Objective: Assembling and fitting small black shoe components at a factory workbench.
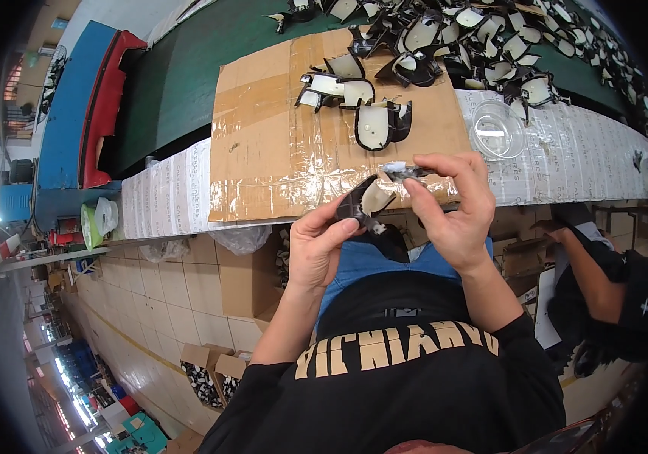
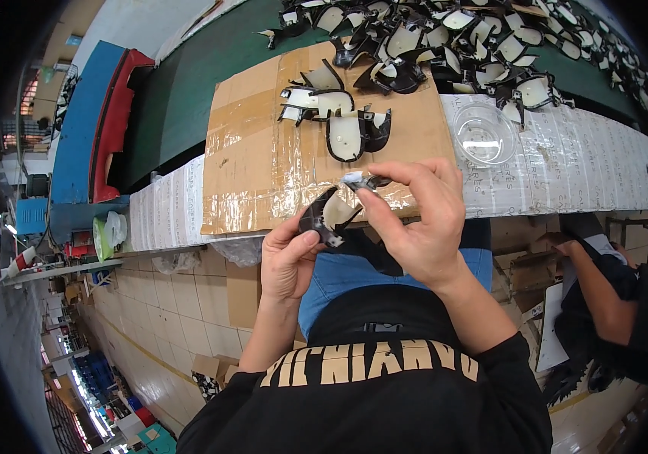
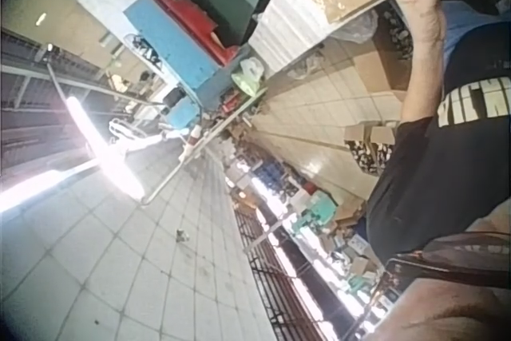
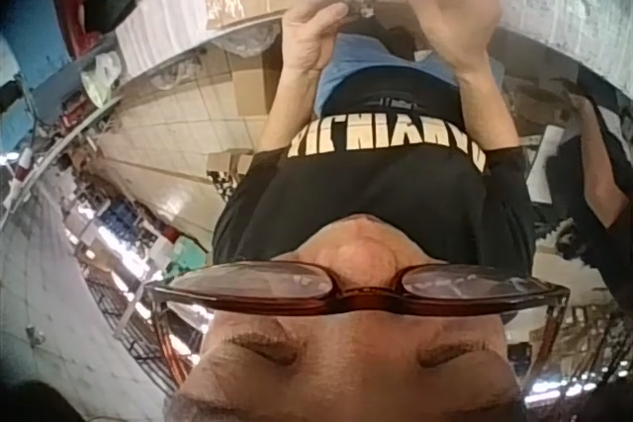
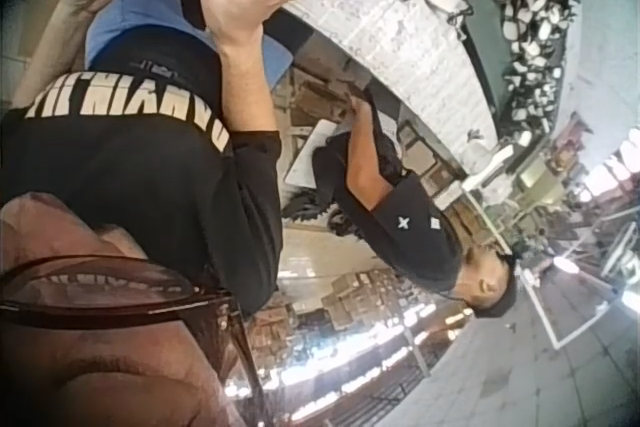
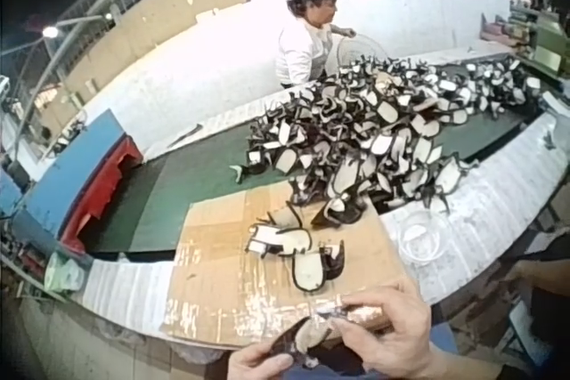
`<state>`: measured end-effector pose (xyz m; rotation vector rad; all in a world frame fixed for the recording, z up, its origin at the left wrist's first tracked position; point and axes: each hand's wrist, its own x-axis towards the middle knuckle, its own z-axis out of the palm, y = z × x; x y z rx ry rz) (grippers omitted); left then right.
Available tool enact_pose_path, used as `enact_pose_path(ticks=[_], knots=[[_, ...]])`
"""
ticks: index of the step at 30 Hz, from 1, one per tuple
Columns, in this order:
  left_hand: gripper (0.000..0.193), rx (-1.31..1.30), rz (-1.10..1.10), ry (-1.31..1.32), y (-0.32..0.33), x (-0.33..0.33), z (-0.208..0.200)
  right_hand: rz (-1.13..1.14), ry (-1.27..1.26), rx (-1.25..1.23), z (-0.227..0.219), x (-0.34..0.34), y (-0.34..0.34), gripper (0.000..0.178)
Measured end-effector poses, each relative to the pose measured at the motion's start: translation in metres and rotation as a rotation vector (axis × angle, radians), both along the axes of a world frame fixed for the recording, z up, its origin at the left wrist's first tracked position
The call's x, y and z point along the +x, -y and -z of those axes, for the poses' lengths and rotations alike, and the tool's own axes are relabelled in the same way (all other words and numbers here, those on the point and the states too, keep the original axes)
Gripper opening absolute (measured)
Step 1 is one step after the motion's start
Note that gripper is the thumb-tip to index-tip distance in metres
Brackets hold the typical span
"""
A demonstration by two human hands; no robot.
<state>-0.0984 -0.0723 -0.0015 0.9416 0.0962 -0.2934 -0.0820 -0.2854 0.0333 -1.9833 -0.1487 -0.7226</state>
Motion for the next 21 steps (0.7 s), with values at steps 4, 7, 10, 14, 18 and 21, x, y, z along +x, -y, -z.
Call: enact_pose_path(ticks=[4,7,10,14,18,21], knots=[[0.04,-0.118,0.0,-0.103,-0.003,0.001,0.006,-0.016,-0.054,0.1,0.0,-0.005,0.003,0.027],[0.04,-0.127,0.001,-0.11,-0.002,0.002,0.007,-0.068,-0.075,0.162,0.0,-0.008,0.002,0.026],[0.039,-0.13,-0.002,-0.114,0.001,0.001,0.003,-0.1,-0.058,0.15,0.002,-0.007,-0.001,0.027],[0.04,-0.044,-0.004,-0.055,0.004,0.0,0.003,-0.168,-0.025,0.079,0.0,-0.006,-0.007,0.03],[0.042,-0.008,0.0,-0.029,0.004,-0.003,0.002,-0.125,0.043,-0.034,0.003,-0.004,-0.009,0.031],[0.043,0.006,-0.007,-0.035,0.002,-0.003,0.004,-0.031,0.067,-0.071,0.002,-0.001,-0.006,0.03]])
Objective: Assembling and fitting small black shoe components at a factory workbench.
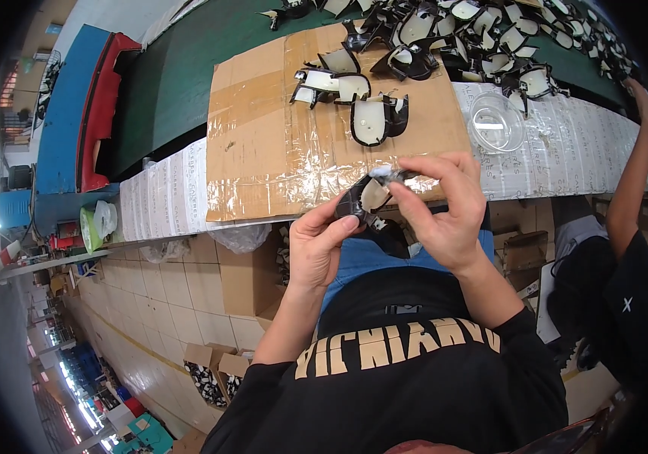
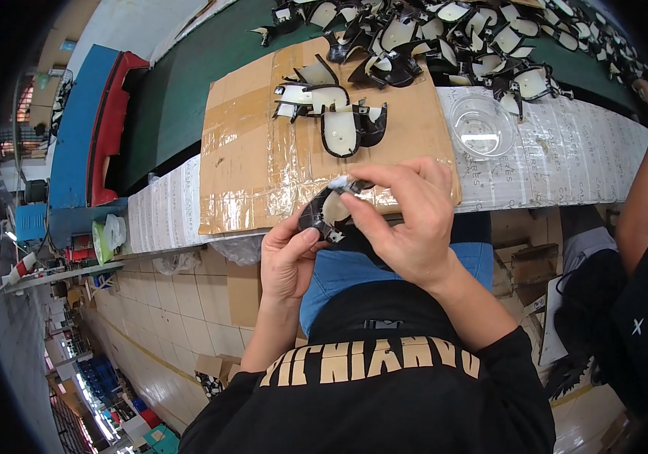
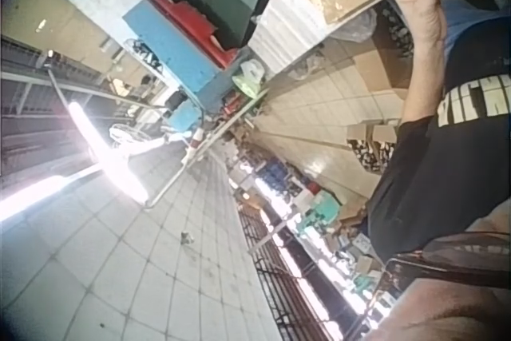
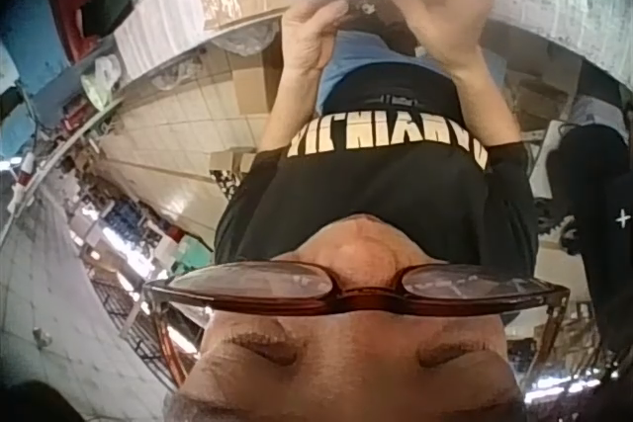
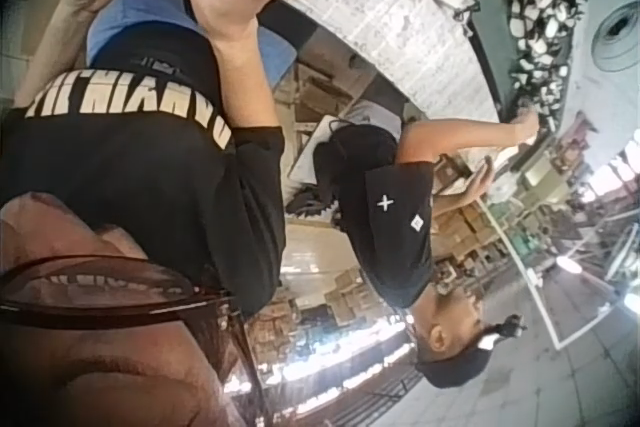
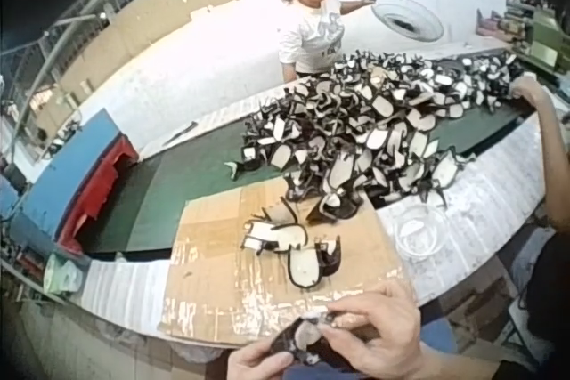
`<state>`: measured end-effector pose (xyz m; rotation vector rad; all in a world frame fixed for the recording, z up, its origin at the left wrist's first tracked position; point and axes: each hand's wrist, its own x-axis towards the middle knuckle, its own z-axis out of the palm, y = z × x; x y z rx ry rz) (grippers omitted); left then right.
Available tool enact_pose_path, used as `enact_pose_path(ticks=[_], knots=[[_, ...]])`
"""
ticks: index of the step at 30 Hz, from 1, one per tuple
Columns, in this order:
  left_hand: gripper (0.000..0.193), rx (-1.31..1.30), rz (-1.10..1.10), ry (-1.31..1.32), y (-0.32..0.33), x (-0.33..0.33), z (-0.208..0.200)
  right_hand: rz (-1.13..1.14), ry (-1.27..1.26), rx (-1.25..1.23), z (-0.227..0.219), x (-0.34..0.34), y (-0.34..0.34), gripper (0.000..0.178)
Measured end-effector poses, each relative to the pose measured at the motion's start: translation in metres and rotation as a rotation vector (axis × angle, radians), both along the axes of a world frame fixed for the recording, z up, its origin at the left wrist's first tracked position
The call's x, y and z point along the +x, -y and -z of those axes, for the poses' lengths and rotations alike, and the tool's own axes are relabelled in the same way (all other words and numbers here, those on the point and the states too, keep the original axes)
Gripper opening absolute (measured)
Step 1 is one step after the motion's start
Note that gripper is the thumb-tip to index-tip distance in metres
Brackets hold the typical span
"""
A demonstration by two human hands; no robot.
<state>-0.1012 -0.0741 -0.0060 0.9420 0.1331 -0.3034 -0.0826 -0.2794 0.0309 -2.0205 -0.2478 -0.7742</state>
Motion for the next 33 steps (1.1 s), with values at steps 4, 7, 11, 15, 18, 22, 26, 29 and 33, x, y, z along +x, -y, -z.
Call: enact_pose_path(ticks=[4,7,11,15,18,22,26,29,33], knots=[[0.04,-0.031,-0.004,-0.02,-0.005,0.002,0.002,0.041,-0.043,0.031,-0.001,0.001,0.007,0.028],[0.037,-0.086,-0.02,-0.061,-0.003,0.004,0.0,-0.024,-0.139,0.188,-0.003,-0.004,0.006,0.029],[0.039,-0.148,-0.019,-0.132,-0.001,0.005,0.0,-0.105,-0.129,0.206,0.0,-0.008,0.002,0.029],[0.038,-0.142,-0.02,-0.132,0.001,0.005,-0.003,-0.166,-0.164,0.192,0.001,-0.011,-0.008,0.029],[0.037,-0.116,-0.017,-0.122,-0.001,0.005,-0.001,-0.177,-0.132,0.141,0.001,-0.011,-0.01,0.029],[0.035,-0.112,-0.04,-0.13,-0.001,0.004,-0.001,-0.155,-0.093,0.032,0.004,-0.01,-0.005,0.03],[0.034,-0.114,-0.043,-0.139,-0.005,0.006,0.001,-0.111,-0.084,-0.001,0.004,-0.006,0.001,0.029],[0.034,-0.15,-0.028,-0.136,-0.01,0.007,0.003,-0.075,-0.069,-0.028,-0.002,-0.002,0.005,0.028],[0.035,-0.134,-0.058,-0.14,-0.022,0.004,-0.003,-0.023,-0.084,-0.022,-0.001,0.002,0.013,0.029]])
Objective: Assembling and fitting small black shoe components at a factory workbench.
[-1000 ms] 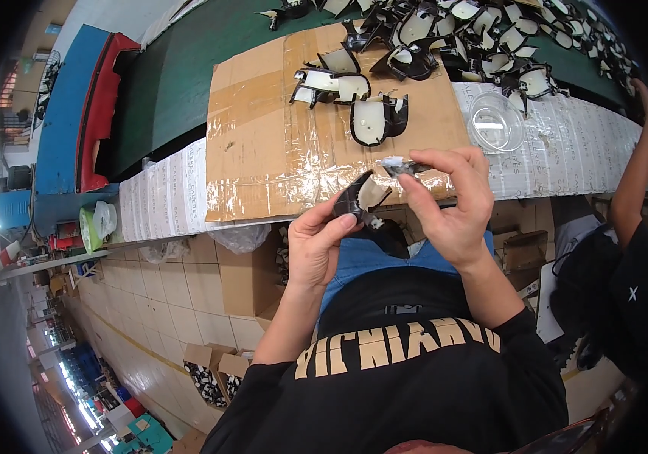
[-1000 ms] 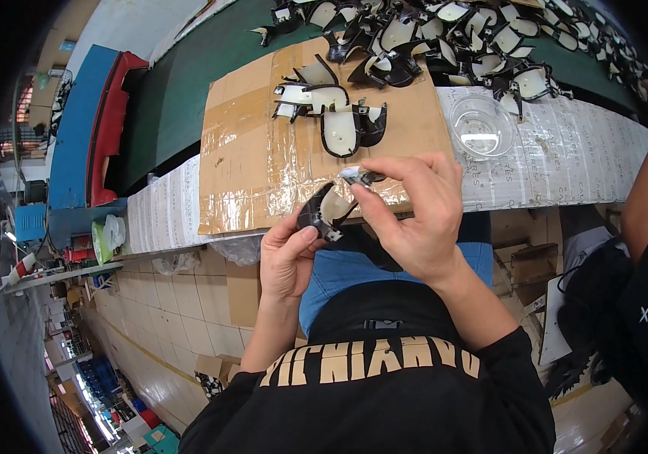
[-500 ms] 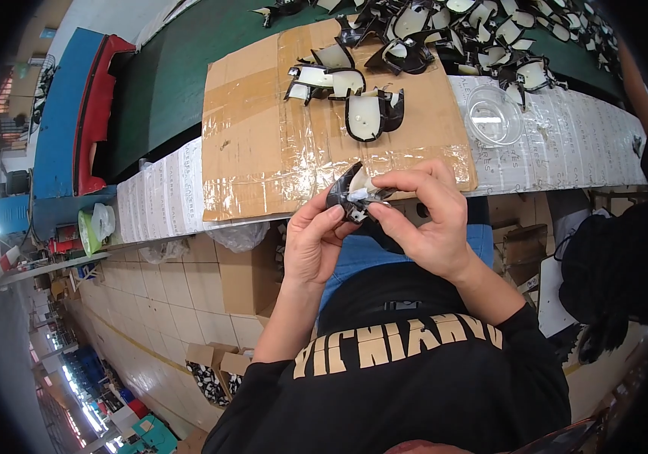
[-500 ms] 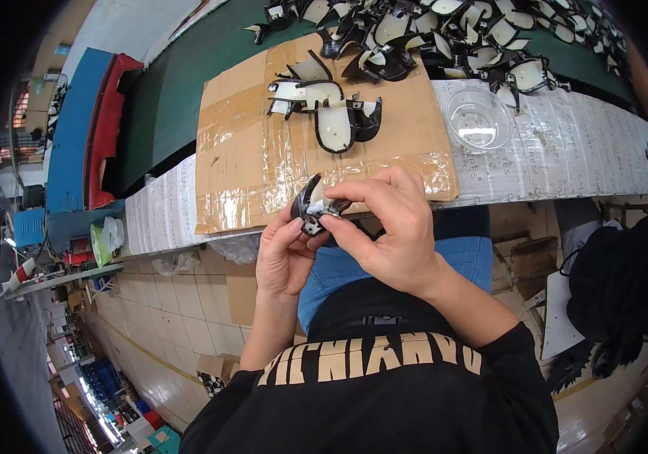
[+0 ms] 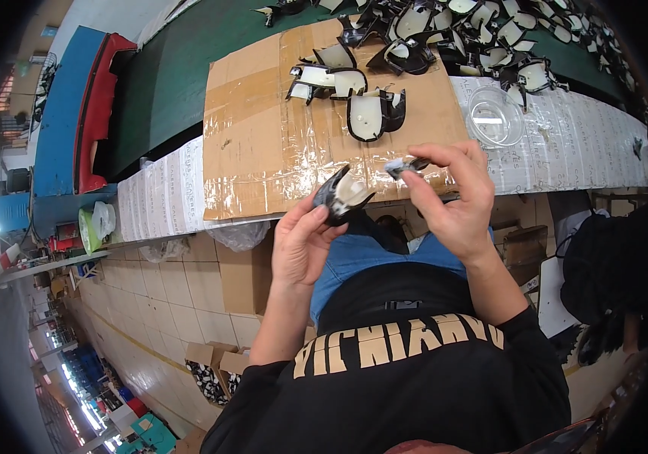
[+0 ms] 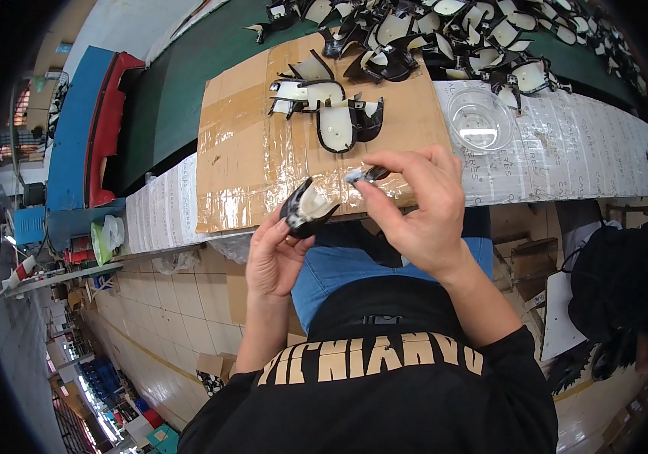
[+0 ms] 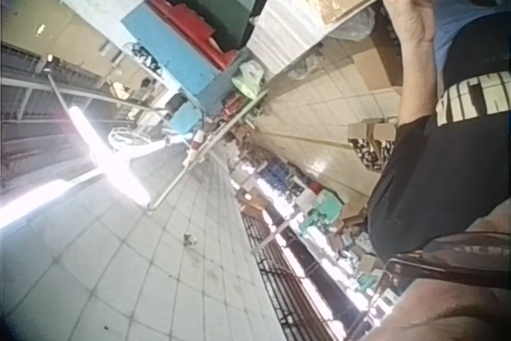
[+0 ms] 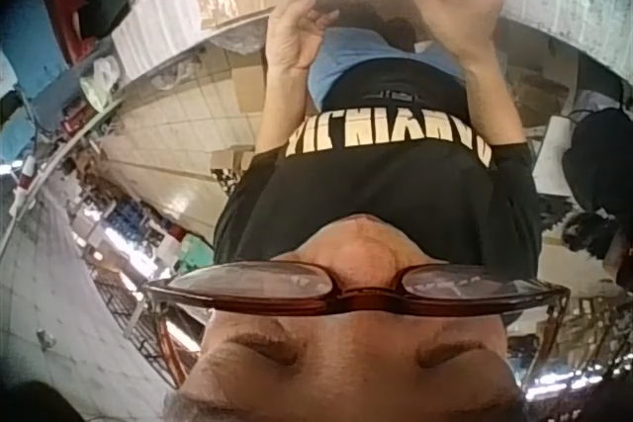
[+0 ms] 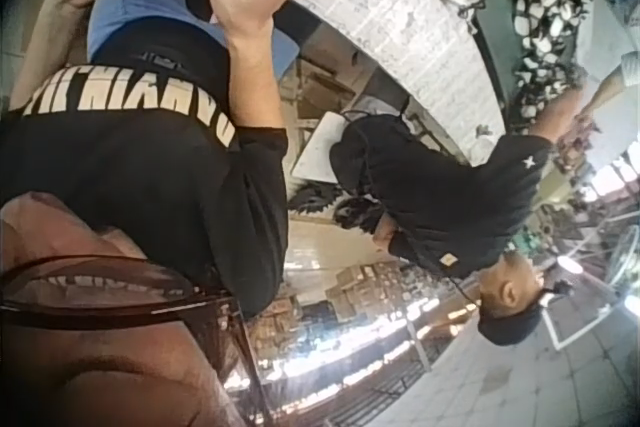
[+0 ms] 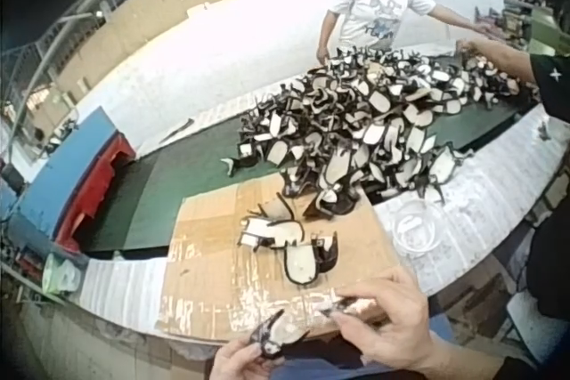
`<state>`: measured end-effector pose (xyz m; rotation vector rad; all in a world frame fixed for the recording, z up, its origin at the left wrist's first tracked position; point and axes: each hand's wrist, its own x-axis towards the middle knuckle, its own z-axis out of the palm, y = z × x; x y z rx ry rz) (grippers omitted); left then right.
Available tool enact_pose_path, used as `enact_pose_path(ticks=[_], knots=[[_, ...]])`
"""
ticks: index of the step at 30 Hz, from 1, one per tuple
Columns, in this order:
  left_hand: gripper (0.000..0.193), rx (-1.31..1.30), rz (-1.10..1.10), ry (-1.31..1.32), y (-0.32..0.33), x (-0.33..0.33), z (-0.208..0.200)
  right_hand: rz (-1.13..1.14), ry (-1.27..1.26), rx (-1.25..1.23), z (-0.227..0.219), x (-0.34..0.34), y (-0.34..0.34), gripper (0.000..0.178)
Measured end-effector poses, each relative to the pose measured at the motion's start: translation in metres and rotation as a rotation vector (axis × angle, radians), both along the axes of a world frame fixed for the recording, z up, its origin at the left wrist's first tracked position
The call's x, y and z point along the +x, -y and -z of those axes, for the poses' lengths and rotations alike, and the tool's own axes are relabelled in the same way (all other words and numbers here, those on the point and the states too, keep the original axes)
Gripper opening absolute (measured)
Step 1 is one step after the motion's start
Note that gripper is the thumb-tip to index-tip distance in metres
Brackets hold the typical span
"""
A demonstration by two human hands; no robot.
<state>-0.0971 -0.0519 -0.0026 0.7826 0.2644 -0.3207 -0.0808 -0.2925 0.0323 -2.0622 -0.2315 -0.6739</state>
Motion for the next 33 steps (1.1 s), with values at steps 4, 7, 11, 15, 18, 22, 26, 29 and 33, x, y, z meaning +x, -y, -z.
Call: enact_pose_path(ticks=[4,7,11,15,18,22,26,29,33], knots=[[0.044,0.544,0.013,0.177,-0.052,-0.01,-0.023,0.05,-0.057,0.113,0.008,0.0,0.011,0.028],[0.037,1.036,0.143,0.137,-0.12,-0.026,-0.031,0.06,-0.106,0.204,0.011,0.001,0.014,0.028],[0.038,1.682,0.187,0.428,-0.134,-0.016,-0.034,0.03,-0.12,0.236,0.013,0.006,0.01,0.029],[0.038,1.447,0.031,0.547,-0.071,0.051,-0.037,0.008,-0.131,0.172,0.009,0.0,0.011,0.029],[0.044,1.438,0.019,0.761,-0.035,0.126,-0.017,0.045,-0.106,0.163,0.001,-0.005,0.021,0.031],[0.051,1.4,0.082,0.766,-0.023,0.212,0.02,0.197,0.006,0.097,-0.012,0.001,0.059,0.032],[0.041,1.228,0.094,0.764,-0.031,0.24,0.043,0.385,0.019,-0.003,-0.017,0.016,0.102,0.03],[0.03,1.383,-0.007,0.758,-0.019,0.214,0.025,0.361,-0.038,-0.165,-0.005,0.023,0.128,0.025],[0.027,1.704,-0.142,0.875,-0.037,0.164,0.003,0.319,-0.063,-0.28,0.007,0.037,0.137,0.022]])
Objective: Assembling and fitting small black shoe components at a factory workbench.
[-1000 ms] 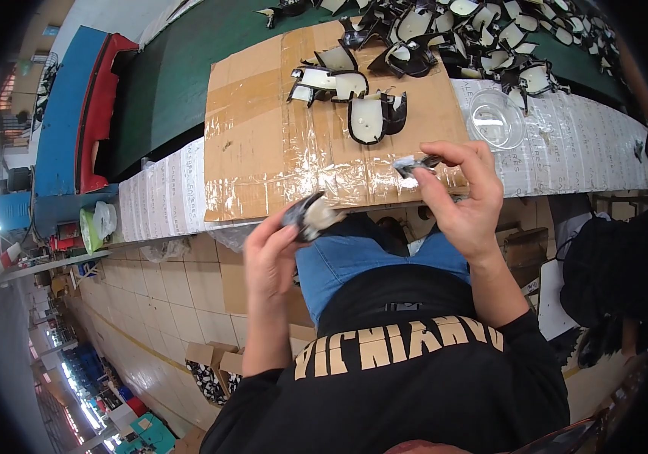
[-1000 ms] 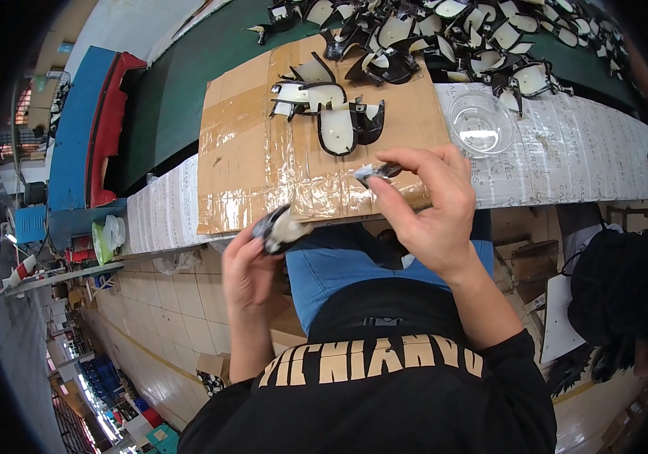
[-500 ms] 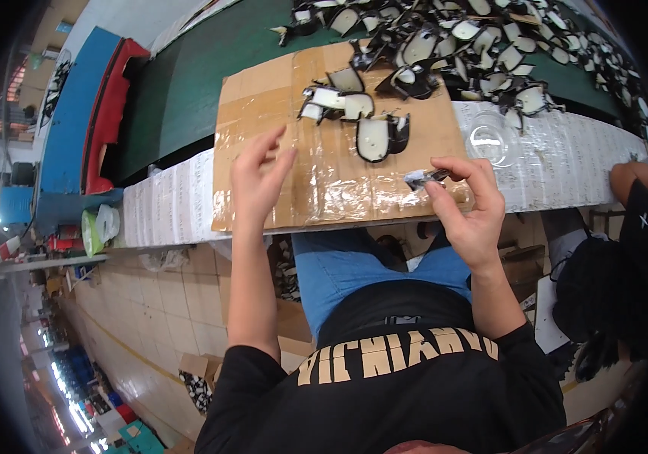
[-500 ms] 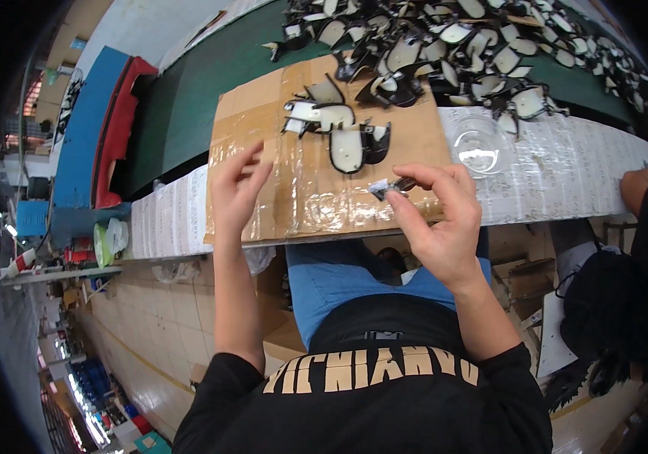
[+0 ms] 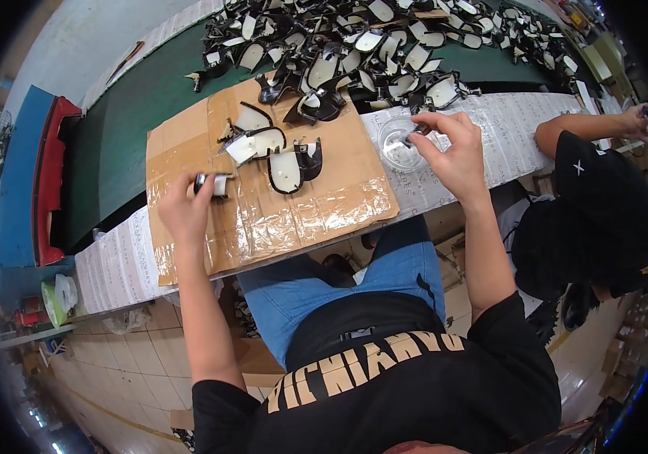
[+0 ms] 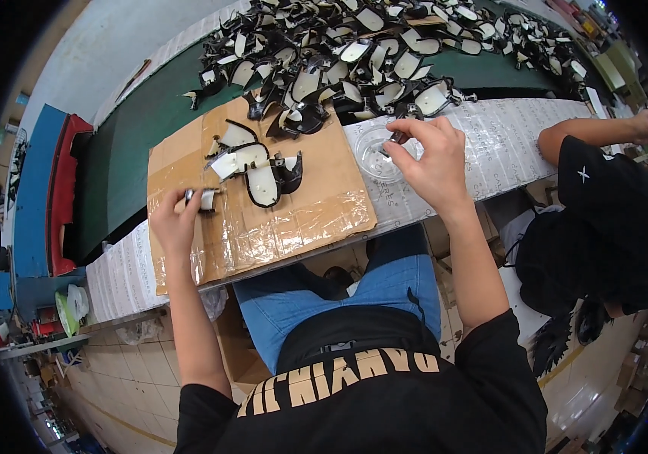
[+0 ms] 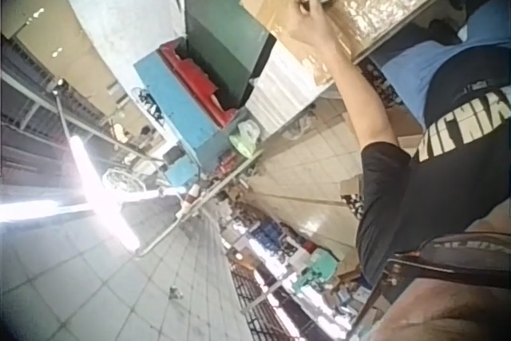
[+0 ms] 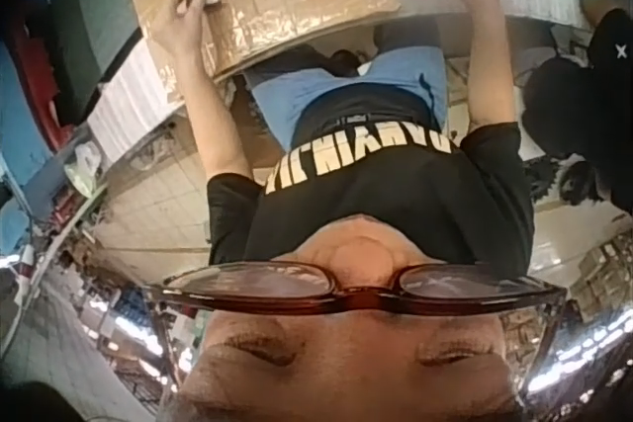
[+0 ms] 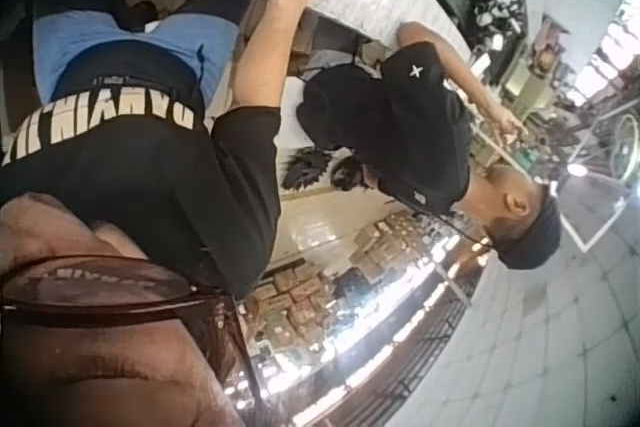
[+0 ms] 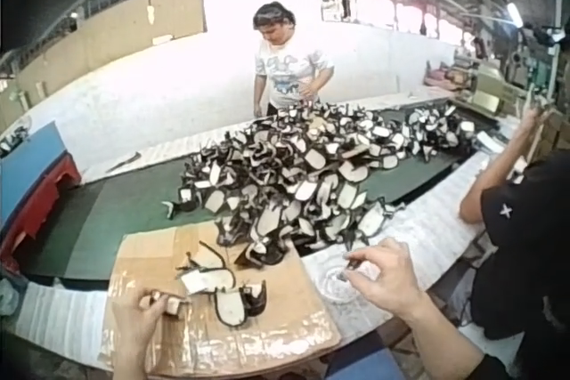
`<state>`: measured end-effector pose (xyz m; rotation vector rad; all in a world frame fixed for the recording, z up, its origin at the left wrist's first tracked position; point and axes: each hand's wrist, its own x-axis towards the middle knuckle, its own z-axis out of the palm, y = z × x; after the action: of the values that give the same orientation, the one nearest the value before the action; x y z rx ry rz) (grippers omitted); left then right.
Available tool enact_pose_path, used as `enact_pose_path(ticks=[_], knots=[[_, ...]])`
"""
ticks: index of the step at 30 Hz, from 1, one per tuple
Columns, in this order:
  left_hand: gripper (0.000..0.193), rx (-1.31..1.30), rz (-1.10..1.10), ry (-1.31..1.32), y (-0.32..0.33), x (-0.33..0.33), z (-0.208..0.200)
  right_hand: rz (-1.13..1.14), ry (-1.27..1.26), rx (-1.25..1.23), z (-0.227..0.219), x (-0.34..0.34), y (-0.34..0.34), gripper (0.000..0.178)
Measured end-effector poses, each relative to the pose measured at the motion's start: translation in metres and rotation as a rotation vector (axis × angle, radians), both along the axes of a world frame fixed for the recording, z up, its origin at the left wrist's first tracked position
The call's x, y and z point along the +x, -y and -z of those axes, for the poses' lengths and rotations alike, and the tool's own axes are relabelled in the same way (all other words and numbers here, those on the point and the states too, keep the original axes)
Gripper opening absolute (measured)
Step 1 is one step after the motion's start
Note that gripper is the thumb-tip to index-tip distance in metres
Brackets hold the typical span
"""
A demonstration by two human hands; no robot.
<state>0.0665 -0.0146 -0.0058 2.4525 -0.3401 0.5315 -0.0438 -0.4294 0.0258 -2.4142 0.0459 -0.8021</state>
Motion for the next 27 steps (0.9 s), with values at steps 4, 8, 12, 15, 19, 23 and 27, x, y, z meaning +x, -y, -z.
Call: enact_pose_path(ticks=[4,8,12,15,19,23,27], knots=[[0.031,0.019,-0.053,-0.06,0.006,-0.06,-0.003,-0.027,-0.039,-0.057,0.004,0.01,0.001,0.022],[0.038,-0.259,0.097,-0.201,-0.004,-0.08,0.022,-0.033,-0.065,-0.16,0.006,0.012,-0.002,0.022],[0.035,-0.29,0.144,-0.229,-0.009,-0.081,0.025,-0.048,-0.103,-0.184,0.007,0.012,-0.003,0.023],[0.032,-0.285,0.161,-0.225,-0.009,-0.08,0.027,-0.052,-0.096,-0.202,0.009,0.011,-0.004,0.024],[0.029,-0.3,0.156,-0.187,-0.01,-0.08,0.031,-0.069,-0.06,-0.105,0.002,0.009,-0.006,0.022],[0.029,-0.362,0.139,-0.19,-0.01,-0.081,0.035,-0.093,-0.03,0.029,-0.004,0.005,-0.013,0.022],[0.03,-0.357,0.163,-0.17,-0.011,-0.081,0.036,-0.102,-0.026,0.083,-0.003,0.003,-0.016,0.023]])
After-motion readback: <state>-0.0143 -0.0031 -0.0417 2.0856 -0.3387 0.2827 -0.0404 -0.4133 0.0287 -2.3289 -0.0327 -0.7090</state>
